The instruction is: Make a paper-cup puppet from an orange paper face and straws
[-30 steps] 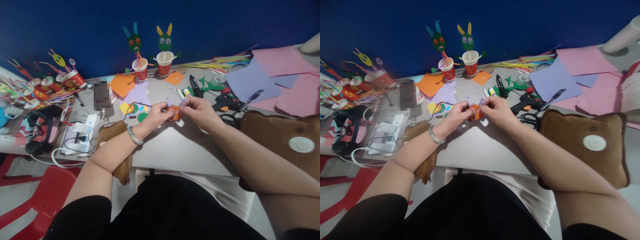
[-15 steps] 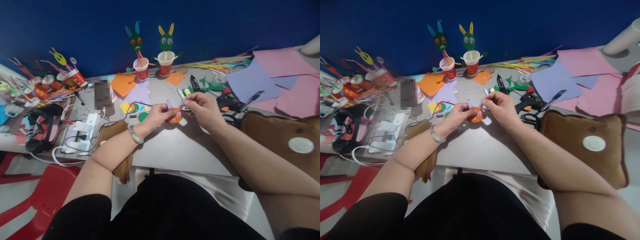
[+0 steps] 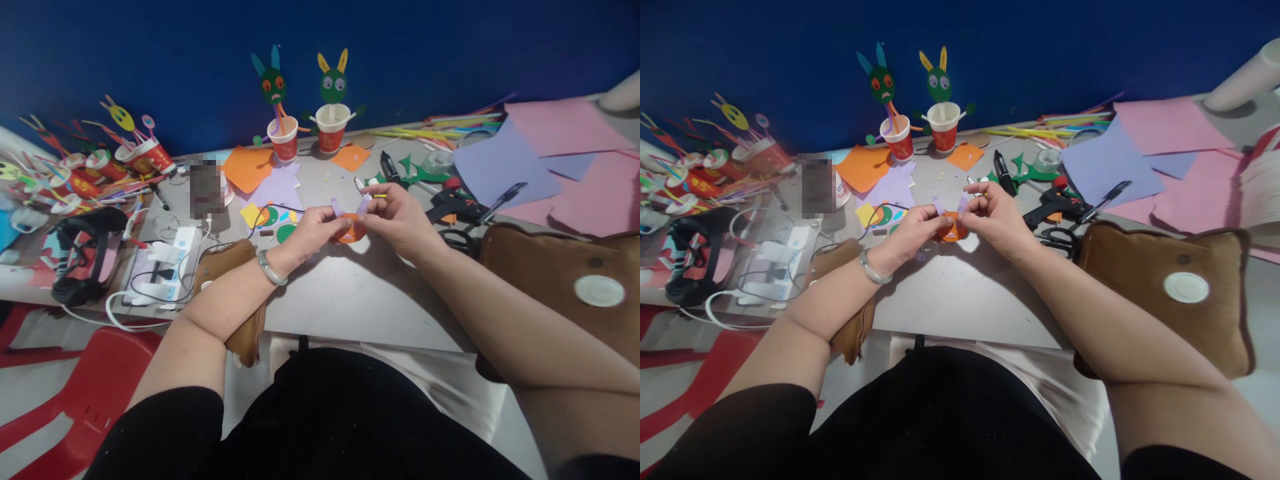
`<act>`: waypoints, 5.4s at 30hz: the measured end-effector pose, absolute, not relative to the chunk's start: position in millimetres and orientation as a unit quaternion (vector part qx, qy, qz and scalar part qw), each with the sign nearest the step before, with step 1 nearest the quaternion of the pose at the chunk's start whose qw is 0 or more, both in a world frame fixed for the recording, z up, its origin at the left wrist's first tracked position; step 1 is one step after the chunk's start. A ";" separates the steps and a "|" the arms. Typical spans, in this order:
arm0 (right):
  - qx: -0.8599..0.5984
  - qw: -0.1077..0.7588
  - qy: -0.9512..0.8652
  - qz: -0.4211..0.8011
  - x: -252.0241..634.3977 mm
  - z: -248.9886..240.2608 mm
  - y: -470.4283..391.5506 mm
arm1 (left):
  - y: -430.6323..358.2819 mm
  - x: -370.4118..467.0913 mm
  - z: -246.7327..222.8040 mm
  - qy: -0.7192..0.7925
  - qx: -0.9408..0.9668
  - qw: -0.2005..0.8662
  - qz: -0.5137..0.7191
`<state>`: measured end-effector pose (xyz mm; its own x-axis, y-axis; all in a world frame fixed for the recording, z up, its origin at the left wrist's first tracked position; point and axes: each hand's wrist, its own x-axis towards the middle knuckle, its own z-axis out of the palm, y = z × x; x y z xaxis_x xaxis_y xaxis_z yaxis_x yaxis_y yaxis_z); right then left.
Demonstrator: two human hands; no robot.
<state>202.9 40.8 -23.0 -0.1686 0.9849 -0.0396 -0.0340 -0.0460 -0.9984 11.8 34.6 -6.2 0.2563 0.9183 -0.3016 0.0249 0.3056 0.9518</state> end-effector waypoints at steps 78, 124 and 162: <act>-0.487 0.460 -0.529 0.521 201.0 -24.3 40.2 | 46.3 9.8 -18.7 0.471 0.503 0.612 0.387; -0.468 0.469 -0.509 0.550 202.1 -26.6 41.6 | 42.9 11.6 -10.1 0.484 0.481 0.625 0.379; -0.463 0.481 -0.517 0.536 200.4 -23.7 42.1 | 43.7 11.9 -8.5 0.470 0.476 0.636 0.384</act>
<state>200.4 42.1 -23.7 -0.1087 0.9941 0.0005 -0.0363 -0.0034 -0.9993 11.9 43.7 -8.5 0.2637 0.9363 -0.2319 -0.0415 0.2512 0.9670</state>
